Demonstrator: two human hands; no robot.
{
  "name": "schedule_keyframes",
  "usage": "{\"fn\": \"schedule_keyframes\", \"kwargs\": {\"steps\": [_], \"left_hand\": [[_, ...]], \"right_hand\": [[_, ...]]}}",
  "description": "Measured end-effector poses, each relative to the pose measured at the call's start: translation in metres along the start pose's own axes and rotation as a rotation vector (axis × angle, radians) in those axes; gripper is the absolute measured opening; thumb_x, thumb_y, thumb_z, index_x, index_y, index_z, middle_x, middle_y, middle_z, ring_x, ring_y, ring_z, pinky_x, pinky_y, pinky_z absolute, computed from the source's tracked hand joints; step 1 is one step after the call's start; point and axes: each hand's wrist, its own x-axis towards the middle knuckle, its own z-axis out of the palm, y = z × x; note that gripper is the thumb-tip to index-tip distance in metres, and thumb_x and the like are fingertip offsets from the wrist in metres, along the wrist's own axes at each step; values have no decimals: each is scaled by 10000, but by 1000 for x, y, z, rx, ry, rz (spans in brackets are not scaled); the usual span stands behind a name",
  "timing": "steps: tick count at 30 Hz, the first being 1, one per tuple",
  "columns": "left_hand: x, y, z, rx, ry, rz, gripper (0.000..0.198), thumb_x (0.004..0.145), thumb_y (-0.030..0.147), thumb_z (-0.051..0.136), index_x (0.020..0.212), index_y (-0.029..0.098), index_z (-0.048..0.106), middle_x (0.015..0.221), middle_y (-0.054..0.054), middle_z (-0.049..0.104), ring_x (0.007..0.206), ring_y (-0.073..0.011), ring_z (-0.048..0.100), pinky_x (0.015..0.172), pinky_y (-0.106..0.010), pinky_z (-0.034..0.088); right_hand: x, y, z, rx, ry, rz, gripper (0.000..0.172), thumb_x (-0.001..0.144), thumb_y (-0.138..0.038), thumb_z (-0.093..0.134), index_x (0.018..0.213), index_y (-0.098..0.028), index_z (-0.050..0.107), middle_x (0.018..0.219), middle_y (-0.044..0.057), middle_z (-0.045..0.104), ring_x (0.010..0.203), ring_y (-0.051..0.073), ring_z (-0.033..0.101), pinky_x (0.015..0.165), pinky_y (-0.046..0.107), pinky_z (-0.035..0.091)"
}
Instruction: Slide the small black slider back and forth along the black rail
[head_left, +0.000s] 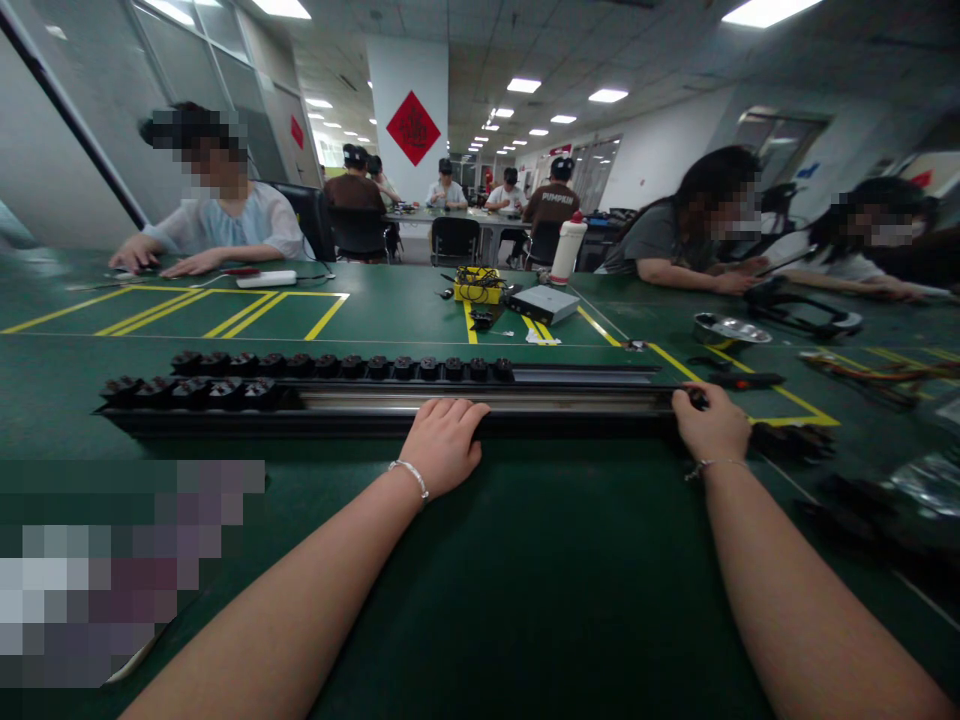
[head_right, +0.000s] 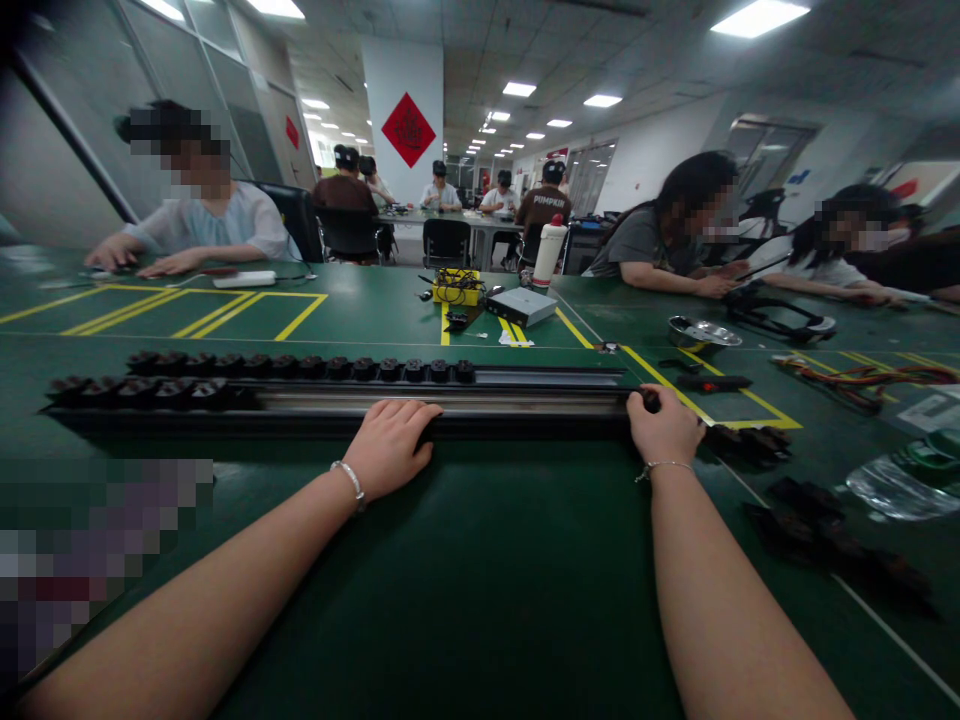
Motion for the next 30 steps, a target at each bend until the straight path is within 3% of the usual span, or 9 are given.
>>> {"fn": "schedule_keyframes", "kwargs": {"steps": [24,30], "left_hand": [[0,0,-1,-5,-12,-9,431,759,257,498,1189,252,476,1124,-45,586,1065,-220,491,962,-388,320],[-1,-1,0,8,-3,-4,427,758,261,505,1184,244,474,1122,-47,585,1065,-218,492,954,-383,324]], "right_hand": [[0,-6,-5,0,-51,69,350,722,-419,471,1002,-266,615,1010,48,629,939,249,551,850,410,398],[0,-4,-4,-16,-12,20,346,738,-413,474,993,-238,629,939,71,634,888,239,550,825,378,399]]}}
